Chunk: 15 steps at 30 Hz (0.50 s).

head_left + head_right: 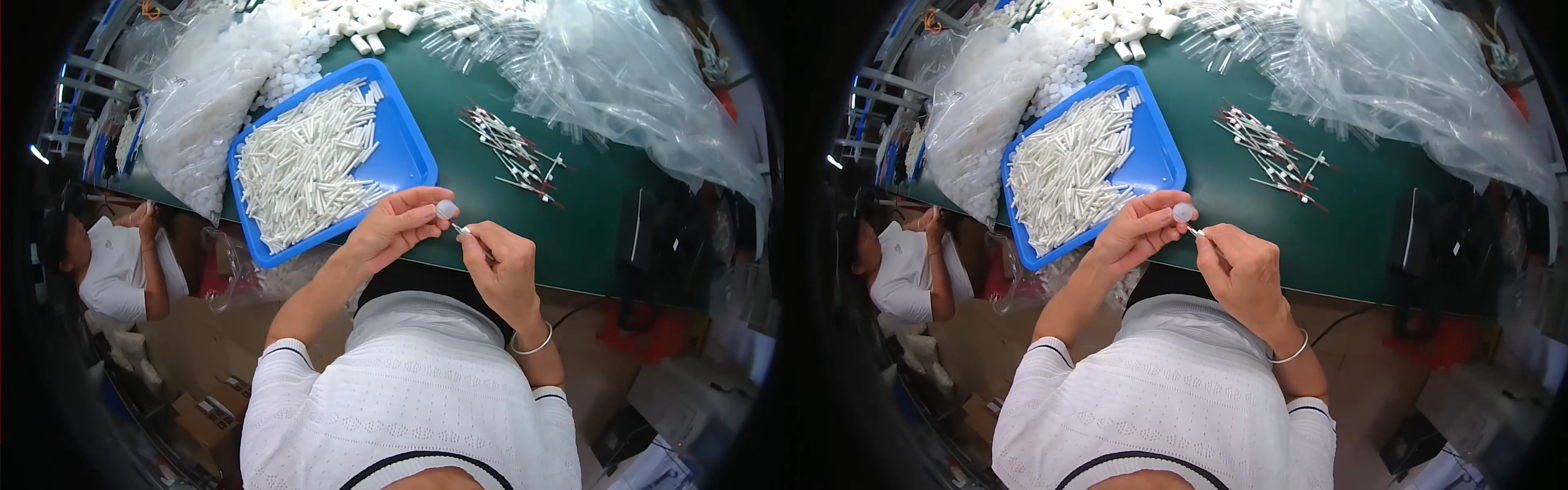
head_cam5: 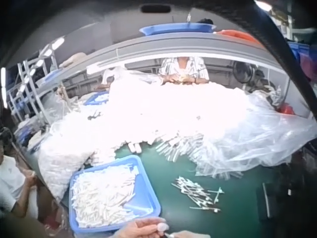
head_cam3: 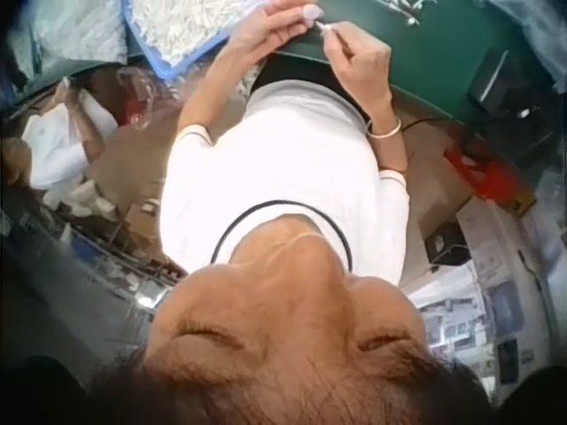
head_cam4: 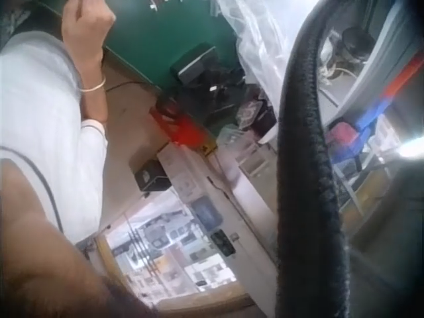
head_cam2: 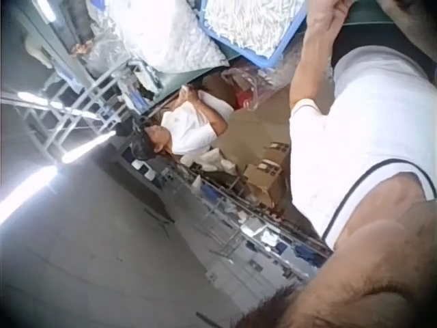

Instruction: Assembling small plastic parts and rods at a factory workbench.

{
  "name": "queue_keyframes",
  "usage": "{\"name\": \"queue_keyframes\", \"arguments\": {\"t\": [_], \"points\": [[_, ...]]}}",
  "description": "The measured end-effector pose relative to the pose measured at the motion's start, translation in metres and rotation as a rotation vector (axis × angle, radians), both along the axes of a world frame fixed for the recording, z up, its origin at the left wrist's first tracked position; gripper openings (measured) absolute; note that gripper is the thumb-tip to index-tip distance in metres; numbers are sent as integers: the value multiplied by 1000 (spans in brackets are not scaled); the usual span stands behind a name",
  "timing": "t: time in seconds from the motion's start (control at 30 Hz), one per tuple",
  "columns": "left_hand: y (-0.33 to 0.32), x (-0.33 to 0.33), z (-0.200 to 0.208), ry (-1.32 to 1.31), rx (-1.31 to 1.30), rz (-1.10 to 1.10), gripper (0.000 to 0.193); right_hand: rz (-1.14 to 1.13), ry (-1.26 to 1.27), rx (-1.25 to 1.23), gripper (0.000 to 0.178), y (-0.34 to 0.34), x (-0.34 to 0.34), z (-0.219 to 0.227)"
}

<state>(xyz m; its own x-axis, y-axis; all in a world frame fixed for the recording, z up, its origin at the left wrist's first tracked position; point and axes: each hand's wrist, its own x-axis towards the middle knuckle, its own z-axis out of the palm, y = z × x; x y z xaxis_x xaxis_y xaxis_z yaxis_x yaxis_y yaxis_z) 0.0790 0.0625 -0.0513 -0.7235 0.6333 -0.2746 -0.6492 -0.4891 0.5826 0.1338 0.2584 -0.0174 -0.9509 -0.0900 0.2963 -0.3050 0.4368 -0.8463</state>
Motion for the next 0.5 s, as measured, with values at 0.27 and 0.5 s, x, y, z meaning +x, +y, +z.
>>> {"name": "queue_keyframes", "arguments": {"t": [0.27, 0.5], "points": [[5, 13, -4, -41, -26, 39, 31, -73, -15, 46, 3, 7, 15, -9], [4, 15, 0, 104, -198, 82, 30, -56, 7, 76, 4, 4, 14, -7]]}}
